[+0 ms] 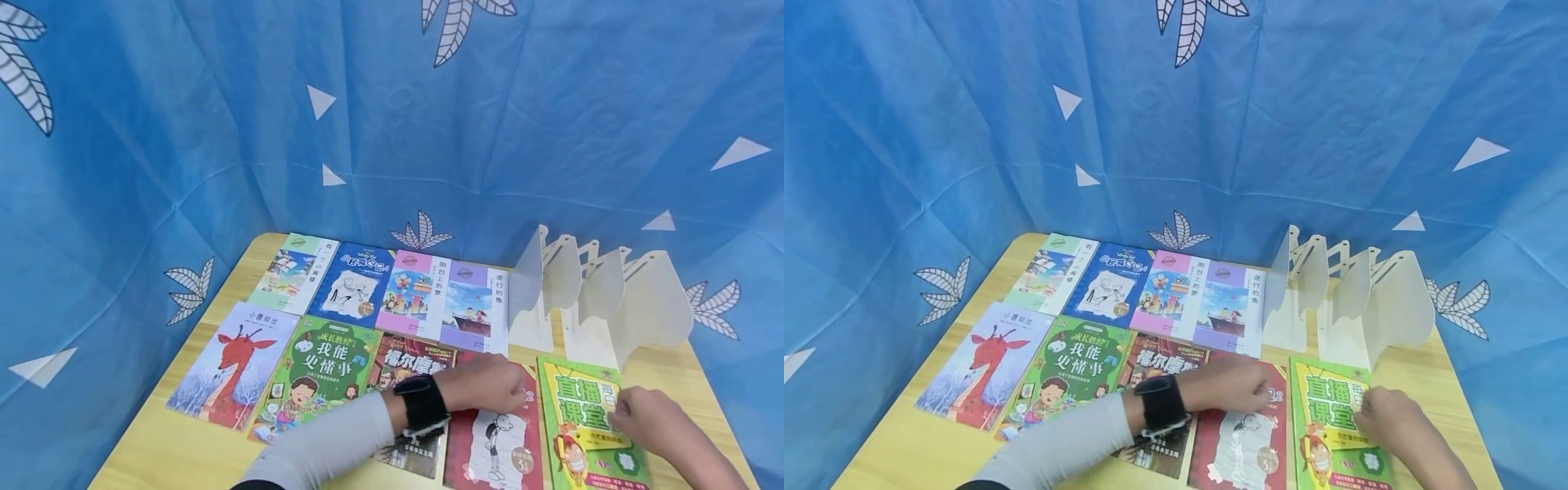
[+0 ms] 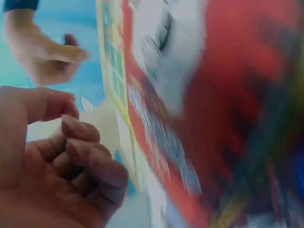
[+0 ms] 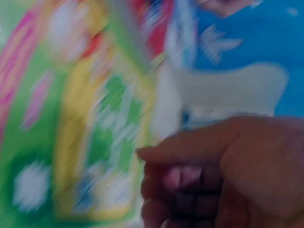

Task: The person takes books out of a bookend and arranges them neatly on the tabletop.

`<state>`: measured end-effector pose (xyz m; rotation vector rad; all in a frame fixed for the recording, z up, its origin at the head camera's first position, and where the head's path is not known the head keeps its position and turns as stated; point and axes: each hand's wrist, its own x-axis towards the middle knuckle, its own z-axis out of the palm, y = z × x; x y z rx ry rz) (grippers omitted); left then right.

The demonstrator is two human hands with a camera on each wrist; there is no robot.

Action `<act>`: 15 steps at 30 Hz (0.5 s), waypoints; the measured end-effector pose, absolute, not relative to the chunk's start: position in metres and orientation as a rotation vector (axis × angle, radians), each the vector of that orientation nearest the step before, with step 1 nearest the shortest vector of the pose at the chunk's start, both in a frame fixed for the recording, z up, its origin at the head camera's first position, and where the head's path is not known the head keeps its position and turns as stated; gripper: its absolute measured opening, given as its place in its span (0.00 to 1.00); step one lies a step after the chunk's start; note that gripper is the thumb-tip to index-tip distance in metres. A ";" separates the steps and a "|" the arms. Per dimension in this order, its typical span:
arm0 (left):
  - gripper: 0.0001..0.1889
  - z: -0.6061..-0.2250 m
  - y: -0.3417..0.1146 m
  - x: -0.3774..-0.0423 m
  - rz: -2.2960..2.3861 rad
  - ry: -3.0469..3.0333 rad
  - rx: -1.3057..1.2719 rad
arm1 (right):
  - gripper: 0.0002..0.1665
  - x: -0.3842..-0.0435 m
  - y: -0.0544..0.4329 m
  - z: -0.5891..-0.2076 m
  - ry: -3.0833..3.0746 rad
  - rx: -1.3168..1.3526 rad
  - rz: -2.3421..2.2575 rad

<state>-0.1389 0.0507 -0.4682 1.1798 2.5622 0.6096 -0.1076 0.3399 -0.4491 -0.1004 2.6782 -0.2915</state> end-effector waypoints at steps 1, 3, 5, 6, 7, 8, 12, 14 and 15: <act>0.23 -0.467 0.042 -0.142 0.602 2.576 1.209 | 0.22 -0.108 0.330 -0.443 2.725 -0.157 -0.299; 0.21 -0.464 0.025 -0.147 0.572 2.635 1.264 | 0.20 -0.110 0.311 -0.430 2.815 -0.250 -0.308; 0.19 -0.460 0.007 -0.152 0.539 2.704 1.317 | 0.17 -0.112 0.292 -0.418 2.904 -0.330 -0.322; 0.19 -0.458 -0.003 -0.154 0.524 2.736 1.331 | 0.16 -0.113 0.283 -0.413 2.943 -0.366 -0.328; 0.18 -0.454 -0.012 -0.156 0.517 2.759 1.331 | 0.14 -0.114 0.274 -0.408 2.983 -0.400 -0.336; 0.17 -0.451 -0.023 -0.158 0.514 2.782 1.335 | 0.13 -0.116 0.265 -0.404 3.026 -0.436 -0.342; 0.14 -0.442 -0.067 -0.166 0.486 2.893 1.308 | 0.10 -0.122 0.234 -0.393 3.199 -0.629 -0.378; 0.12 -0.440 -0.090 -0.170 0.474 2.971 1.298 | 0.09 -0.126 0.223 -0.392 3.276 -0.747 -0.402; 0.11 -0.439 -0.102 -0.171 0.471 3.008 1.288 | 0.09 -0.127 0.220 -0.392 3.307 -0.808 -0.411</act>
